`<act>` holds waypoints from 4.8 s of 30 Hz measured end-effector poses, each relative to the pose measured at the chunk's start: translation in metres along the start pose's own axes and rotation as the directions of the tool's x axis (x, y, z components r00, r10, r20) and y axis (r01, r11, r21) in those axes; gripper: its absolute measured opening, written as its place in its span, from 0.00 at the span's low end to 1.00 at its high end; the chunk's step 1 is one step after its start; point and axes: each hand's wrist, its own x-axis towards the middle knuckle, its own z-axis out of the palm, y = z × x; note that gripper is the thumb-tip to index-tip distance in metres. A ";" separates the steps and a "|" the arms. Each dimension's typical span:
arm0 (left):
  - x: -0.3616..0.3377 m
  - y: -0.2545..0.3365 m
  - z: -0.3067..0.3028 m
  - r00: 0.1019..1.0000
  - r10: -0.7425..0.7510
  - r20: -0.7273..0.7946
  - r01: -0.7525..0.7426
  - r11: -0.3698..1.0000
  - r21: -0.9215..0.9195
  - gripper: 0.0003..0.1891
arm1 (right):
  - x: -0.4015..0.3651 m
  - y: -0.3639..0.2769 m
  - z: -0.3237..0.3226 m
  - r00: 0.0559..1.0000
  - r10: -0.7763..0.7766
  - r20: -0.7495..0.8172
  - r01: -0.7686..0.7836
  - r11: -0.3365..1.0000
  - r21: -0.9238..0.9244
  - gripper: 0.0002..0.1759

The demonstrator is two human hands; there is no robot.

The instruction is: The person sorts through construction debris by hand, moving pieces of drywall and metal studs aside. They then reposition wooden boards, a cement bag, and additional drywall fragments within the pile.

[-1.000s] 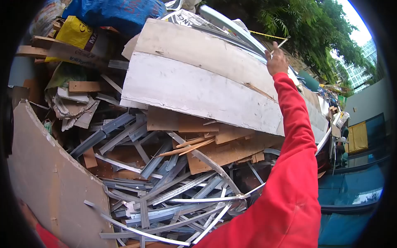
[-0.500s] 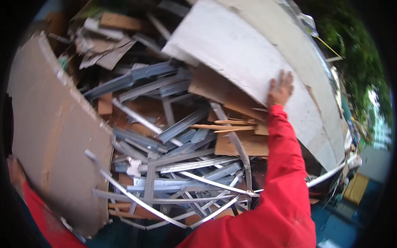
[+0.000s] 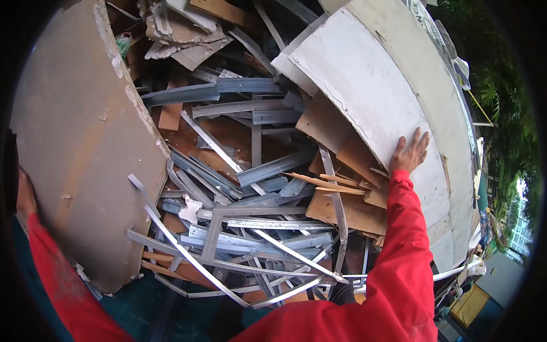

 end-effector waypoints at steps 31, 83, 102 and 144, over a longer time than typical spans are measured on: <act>0.010 -0.076 0.123 0.839 0.274 -0.469 -0.326 0.945 -0.031 0.22 | 0.006 -0.009 0.004 0.998 0.019 0.054 -0.020 1.000 0.021 0.40; -0.025 -0.031 0.042 0.905 0.164 -0.392 -0.323 0.866 -0.382 0.32 | 0.007 -0.008 0.000 0.994 0.031 0.101 -0.035 0.999 0.040 0.48; -0.021 -0.034 0.052 0.921 0.188 -0.342 -0.313 0.879 -0.359 0.29 | 0.008 -0.030 -0.008 0.975 0.121 0.186 -0.129 0.991 0.033 0.57; -0.020 -0.029 0.046 0.922 0.197 -0.334 -0.318 0.876 -0.362 0.33 | 0.006 -0.021 -0.009 0.965 0.158 0.208 -0.172 0.984 0.050 0.52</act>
